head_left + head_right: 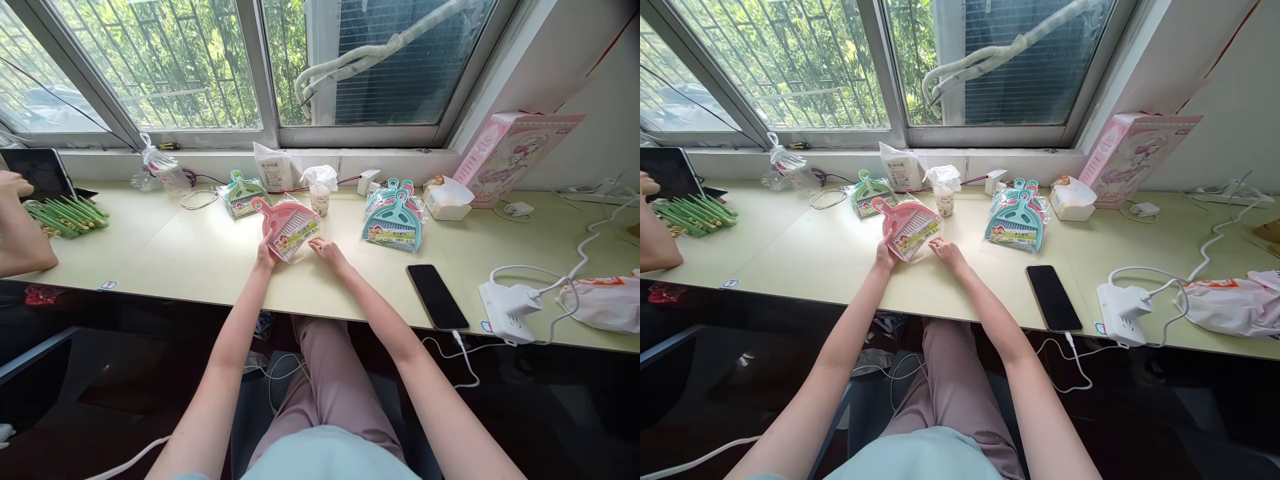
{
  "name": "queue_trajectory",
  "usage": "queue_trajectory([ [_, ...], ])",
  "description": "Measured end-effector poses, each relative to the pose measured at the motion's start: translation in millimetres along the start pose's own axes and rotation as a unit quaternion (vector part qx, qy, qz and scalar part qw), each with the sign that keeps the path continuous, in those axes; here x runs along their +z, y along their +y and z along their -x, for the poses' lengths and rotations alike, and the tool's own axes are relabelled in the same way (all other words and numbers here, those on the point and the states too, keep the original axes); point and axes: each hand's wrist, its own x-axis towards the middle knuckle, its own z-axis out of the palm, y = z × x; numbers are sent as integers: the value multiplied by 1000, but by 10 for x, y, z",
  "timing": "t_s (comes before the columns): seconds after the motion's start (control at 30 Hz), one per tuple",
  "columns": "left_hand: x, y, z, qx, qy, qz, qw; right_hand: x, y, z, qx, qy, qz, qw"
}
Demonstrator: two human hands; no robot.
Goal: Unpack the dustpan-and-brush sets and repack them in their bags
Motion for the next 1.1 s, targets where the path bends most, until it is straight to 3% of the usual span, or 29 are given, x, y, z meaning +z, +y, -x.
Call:
queue_trajectory([
  [0.07, -4, -3, 0, -7, -13, -7, 1000, 31, 54, -37, 85, 29, -136, 987],
  [0.2, -29, -20, -2, -65, -21, -72, 995, 32, 138, -77, 186, 77, -331, 922],
  [0.27, -28, -22, 18, -83, -37, -109, 990, 15, 154, -75, 205, 111, -387, 892],
  [0.37, 4, -17, 77, -103, -108, -157, 976, -19, 158, -62, 231, 150, -441, 854],
  [0.47, 37, -24, 111, -118, -153, -182, 964, -61, 156, -51, 258, 154, -455, 838],
  [0.53, 39, -42, 84, -109, -130, -181, 969, -86, 149, -49, 268, 149, -447, 840],
  [0.7, -2, -85, -69, -69, 13, -164, 984, -115, 99, -49, 277, 157, -430, 845],
  [0.87, -1, -55, -101, -19, 42, -140, 989, -125, 41, -54, 282, 145, -432, 844],
  [1.1, -19, 10, -107, 40, 127, -175, 975, -181, -13, -41, 282, 96, -430, 852],
])
